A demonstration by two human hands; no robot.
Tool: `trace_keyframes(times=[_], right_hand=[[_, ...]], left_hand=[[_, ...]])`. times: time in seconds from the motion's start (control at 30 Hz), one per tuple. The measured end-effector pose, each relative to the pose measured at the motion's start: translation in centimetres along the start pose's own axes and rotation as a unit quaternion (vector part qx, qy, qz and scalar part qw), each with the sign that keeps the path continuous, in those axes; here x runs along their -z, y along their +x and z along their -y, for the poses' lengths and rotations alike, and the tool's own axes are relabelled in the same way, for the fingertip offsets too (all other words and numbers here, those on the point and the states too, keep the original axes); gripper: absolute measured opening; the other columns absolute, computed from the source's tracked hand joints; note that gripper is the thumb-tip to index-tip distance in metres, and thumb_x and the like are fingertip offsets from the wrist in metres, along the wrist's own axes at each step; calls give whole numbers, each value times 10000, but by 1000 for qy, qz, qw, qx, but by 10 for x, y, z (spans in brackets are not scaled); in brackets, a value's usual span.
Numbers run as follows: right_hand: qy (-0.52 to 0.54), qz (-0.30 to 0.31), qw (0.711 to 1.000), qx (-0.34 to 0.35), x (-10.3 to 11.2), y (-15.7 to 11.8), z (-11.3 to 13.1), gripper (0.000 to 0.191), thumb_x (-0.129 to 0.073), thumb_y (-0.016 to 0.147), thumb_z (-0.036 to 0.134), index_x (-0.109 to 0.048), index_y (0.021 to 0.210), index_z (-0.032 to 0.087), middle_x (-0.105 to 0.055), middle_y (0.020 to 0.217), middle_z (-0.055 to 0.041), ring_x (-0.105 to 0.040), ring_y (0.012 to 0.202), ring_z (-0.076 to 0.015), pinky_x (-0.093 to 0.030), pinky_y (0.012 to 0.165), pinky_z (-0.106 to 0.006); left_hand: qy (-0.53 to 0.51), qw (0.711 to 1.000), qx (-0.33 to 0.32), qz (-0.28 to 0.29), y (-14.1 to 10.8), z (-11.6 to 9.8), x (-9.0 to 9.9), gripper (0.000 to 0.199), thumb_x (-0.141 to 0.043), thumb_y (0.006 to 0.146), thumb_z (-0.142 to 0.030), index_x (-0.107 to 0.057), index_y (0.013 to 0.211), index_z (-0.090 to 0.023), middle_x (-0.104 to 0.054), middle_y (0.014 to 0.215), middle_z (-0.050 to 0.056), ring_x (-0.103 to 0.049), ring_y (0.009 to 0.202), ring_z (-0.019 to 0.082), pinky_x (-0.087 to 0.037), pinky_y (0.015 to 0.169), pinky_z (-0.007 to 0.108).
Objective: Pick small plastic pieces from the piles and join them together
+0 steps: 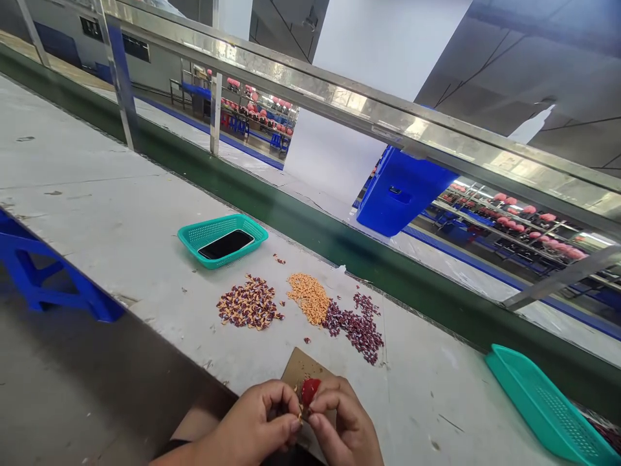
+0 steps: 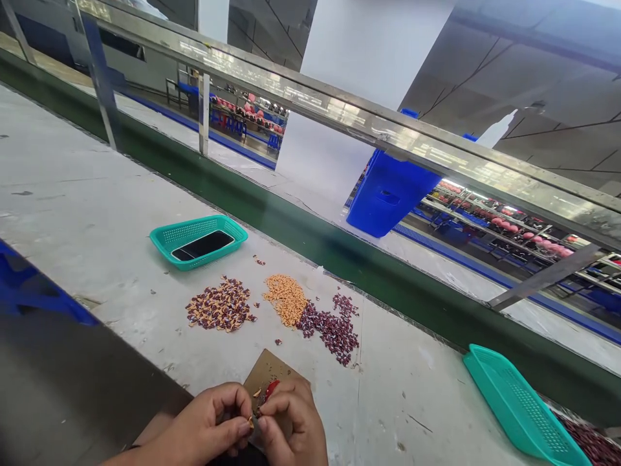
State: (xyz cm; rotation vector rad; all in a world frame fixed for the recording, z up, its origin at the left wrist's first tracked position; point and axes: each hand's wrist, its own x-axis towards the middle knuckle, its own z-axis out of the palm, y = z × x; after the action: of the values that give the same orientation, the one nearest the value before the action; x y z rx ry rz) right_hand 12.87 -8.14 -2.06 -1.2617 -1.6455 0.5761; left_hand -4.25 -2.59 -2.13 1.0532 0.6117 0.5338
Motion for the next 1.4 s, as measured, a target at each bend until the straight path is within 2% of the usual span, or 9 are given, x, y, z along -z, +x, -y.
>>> trace_keyframes(times=[0.43, 0.67, 0.9, 1.0, 1.13, 1.2, 1.27, 1.33, 1.4], right_hand=[[16, -43, 999, 26, -9, 6, 7, 81, -619, 776, 173, -611, 781, 254, -591, 747, 11, -577, 723, -144, -475, 670, -228], [15, -59, 998, 31, -14, 6, 10, 37, -616, 792, 213, -615, 776, 246, -592, 739, 5, -580, 720, -141, -478, 666, -223], [-9, -56, 996, 62, -14, 8, 13, 46, -609, 796, 231, -608, 751, 239, -581, 697, 1, -573, 691, -152, -470, 637, -245], [-34, -46, 994, 93, -13, 9, 14, 50, -593, 809, 224, -611, 766, 242, -571, 684, 5, -564, 675, -152, -457, 624, -257], [-89, -16, 990, 107, -8, 10, 13, 62, -613, 781, 181, -608, 790, 242, -581, 715, 1, -563, 715, -165, -452, 659, -286], [-105, 16, 991, 85, -1, 12, 9, 82, -632, 772, 202, -617, 838, 249, -604, 749, -7, -571, 749, -180, -461, 676, -300], [-133, 27, 990, 34, 12, 17, -1, 133, -632, 781, 245, -631, 914, 253, -633, 814, -29, -580, 794, -202, -470, 700, -322], [-198, 7, 980, -31, 30, 25, -13, 139, -605, 805, 235, -650, 936, 242, -648, 906, -59, -582, 869, -225, -462, 762, -355], [-285, 15, 956, -62, 48, 37, -26, 124, -597, 803, 186, -672, 895, 221, -658, 938, -73, -575, 909, -241, -434, 812, -379]], left_hand=[[-12, 1000, 3, -8, -2, -1, 0, 267, -669, 695, -379, -518, 726, -161, -514, 612, -40, -457, 591, 115, -356, 589, 258], [-18, 1000, -22, -7, -4, -10, -4, 313, -687, 683, -431, -534, 711, -159, -550, 638, -24, -470, 620, 123, -378, 611, 262], [-10, 999, -39, -13, -5, -7, -2, 294, -665, 698, -425, -531, 705, -164, -517, 614, -36, -452, 603, 119, -369, 596, 251], [26, 999, -43, -7, -6, -9, -1, 226, -631, 719, -371, -535, 710, -165, -526, 635, -29, -461, 620, 125, -378, 602, 251], [141, 989, -48, -13, -5, -20, 1, 132, -552, 732, -300, -541, 699, -173, -531, 653, -22, -487, 641, 138, -402, 608, 251], [240, 968, -64, -20, -1, -28, 7, 100, -524, 740, -267, -555, 700, -181, -560, 667, -16, -516, 655, 145, -414, 619, 249], [364, 925, -101, -38, 5, -37, 21, 105, -501, 763, -241, -578, 713, -190, -605, 706, -4, -551, 687, 153, -427, 646, 252], [488, 859, -144, -65, 14, -47, 42, 164, -456, 810, -243, -602, 750, -199, -646, 764, 15, -584, 734, 167, -442, 679, 268], [583, 786, -179, -104, 24, -58, 66, 241, -405, 855, -274, -631, 807, -206, -675, 839, 41, -607, 811, 194, -457, 750, 307]])
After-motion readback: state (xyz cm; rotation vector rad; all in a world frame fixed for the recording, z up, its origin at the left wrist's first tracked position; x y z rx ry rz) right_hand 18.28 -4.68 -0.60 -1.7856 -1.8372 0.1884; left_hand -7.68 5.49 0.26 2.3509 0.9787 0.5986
